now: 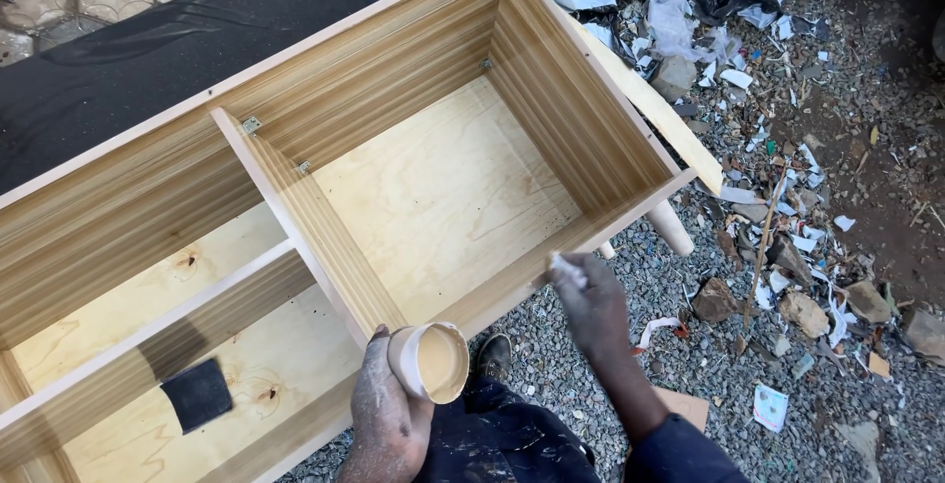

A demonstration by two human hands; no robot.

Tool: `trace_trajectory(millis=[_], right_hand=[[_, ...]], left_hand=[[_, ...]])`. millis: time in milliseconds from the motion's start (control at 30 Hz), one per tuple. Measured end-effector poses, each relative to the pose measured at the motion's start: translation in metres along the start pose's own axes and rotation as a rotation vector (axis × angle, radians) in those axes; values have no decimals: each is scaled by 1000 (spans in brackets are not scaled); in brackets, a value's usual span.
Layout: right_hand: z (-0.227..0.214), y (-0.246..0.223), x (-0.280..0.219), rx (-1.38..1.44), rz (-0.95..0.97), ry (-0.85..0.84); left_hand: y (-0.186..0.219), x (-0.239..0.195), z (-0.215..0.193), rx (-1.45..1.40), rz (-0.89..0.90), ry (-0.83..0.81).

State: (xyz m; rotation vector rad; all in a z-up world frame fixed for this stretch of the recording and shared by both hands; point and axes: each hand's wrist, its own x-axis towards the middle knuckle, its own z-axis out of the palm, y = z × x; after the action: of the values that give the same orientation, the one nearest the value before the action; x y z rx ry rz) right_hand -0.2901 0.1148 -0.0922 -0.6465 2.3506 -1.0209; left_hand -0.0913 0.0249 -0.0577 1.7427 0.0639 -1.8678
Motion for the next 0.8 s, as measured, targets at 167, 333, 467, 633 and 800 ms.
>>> trace_trajectory(millis=[167,333,467,633,800], right_hand=[[65,15,-55,-408,-219,-420],[-34,37,63,-308,-58,-50],[-44,13,61,-270,30,8],[51,20,-34,-358,-201,-206],[-37,12,71,-424,36,-74]], left_hand=[[15,-3,5,-10,-7,46],[33,-10,8,12,-16,-20],[37,-14,13,48,-28,-55],[22,-7,21,94,-63,-70],[18,-13,40,121,-81,-93]])
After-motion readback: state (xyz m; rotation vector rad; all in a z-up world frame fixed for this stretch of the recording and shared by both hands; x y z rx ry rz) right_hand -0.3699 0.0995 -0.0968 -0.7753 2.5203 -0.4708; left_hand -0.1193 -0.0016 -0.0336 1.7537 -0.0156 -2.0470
